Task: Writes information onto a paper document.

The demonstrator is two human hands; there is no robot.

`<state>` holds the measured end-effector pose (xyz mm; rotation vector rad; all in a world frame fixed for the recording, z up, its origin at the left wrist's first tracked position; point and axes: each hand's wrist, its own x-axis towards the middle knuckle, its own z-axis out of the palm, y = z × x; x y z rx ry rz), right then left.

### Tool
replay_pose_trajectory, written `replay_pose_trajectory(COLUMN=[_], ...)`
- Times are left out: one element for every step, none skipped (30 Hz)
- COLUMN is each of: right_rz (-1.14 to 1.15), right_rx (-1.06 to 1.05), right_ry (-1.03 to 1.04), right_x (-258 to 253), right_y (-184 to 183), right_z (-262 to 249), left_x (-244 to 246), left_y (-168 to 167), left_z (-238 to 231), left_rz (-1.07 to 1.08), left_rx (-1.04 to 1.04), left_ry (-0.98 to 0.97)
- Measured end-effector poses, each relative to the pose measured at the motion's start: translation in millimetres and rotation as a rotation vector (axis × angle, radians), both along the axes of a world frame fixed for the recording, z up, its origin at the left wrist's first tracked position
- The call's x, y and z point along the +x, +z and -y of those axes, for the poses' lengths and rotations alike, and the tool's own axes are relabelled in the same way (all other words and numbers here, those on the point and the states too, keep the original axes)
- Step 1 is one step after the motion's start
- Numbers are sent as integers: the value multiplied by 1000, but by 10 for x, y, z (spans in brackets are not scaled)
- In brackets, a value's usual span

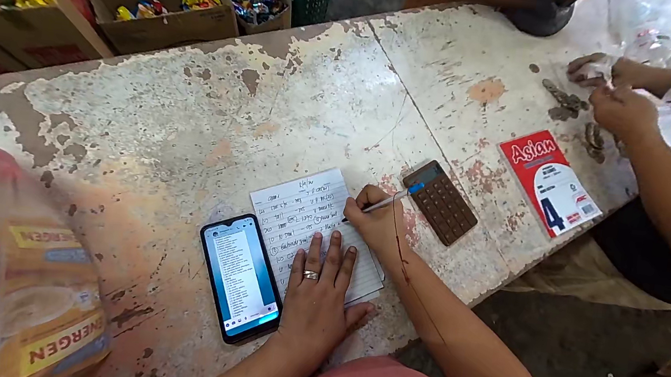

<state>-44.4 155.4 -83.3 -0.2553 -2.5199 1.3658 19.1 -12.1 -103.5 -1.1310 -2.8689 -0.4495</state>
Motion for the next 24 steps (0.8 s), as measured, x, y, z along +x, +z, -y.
replay_pose_trajectory(right_rz=[-3, -6, -2, 10, 18, 16, 8, -4, -11, -14, -18, -18, -13, -3, -3, -16, -36, -44, -36, -18, 2, 6, -2, -21], right_rx=[15, 29, 39, 34, 19, 10, 2, -4, -9, -14, -19, -19, -5, 18, 30, 25, 8, -5, 2, 25, 41, 34, -8, -76], right_ry=[3, 7, 10, 11, 10, 11, 16, 25, 29, 26, 23, 26, 37, 47, 49, 41, 29, 17, 14, 24, 40, 49, 50, 37], right_x=[5, 13, 25, 43, 52, 52, 40, 20, 3, -6, -9, -7, -3, -2, -7, -16, -23, -25, -22, -17, -14, -13, -14, -18], right_y=[-9, -19, -24, -17, -11, -9, -14, -29, -41, -48, -50, -52, -56, -58, -59, -64, -66, -61, -49, -30, -2, 23, 35, 23], right_z=[1, 2, 5, 9, 12, 13, 6, -9, -21, -24, -20, -19, -24, -32, -33, -29, -26, -26, -30, -33, -27, -12, 0, 1], left_x=[1, 2, 3, 3, 4, 5, 6, 5, 3, 1, 1, 1, 2, 1, 0, 1, 5, 13, 22, 29, 33, 36, 38, 39], left_y=[-1, -1, 0, 2, 4, 3, 1, -2, -5, -5, -1, 7, 11, 15, 21, 26, 29, 27, 35, 61, 95, 119, 137, 151], left_z=[1, 3, 4, 4, 5, 6, 5, 1, -2, 0, 2, 4, 3, 3, 6, 8, 5, -4, -11, -11, -4, 5, 15, 20], left_rz=[-3, -1, 2, 2, 0, -2, -2, 0, 3, 7, 12, 19, 22, 26, 33, 43, 50, 52, 61, 82, 101, 109, 113, 115], left_rx=[1, 3, 5, 3, 3, 2, 0, 0, 1, 0, -5, -9, -11, -10, -8, -1, 13, 34, 46, 47, 40, 35, 31, 23], left_ry=[2, 2, 2, 2, 1, 1, 1, 1, 2, 2, 2, 2, 3, 3, 5, 7, 10, 13, 15, 17, 22, 29, 32, 31])
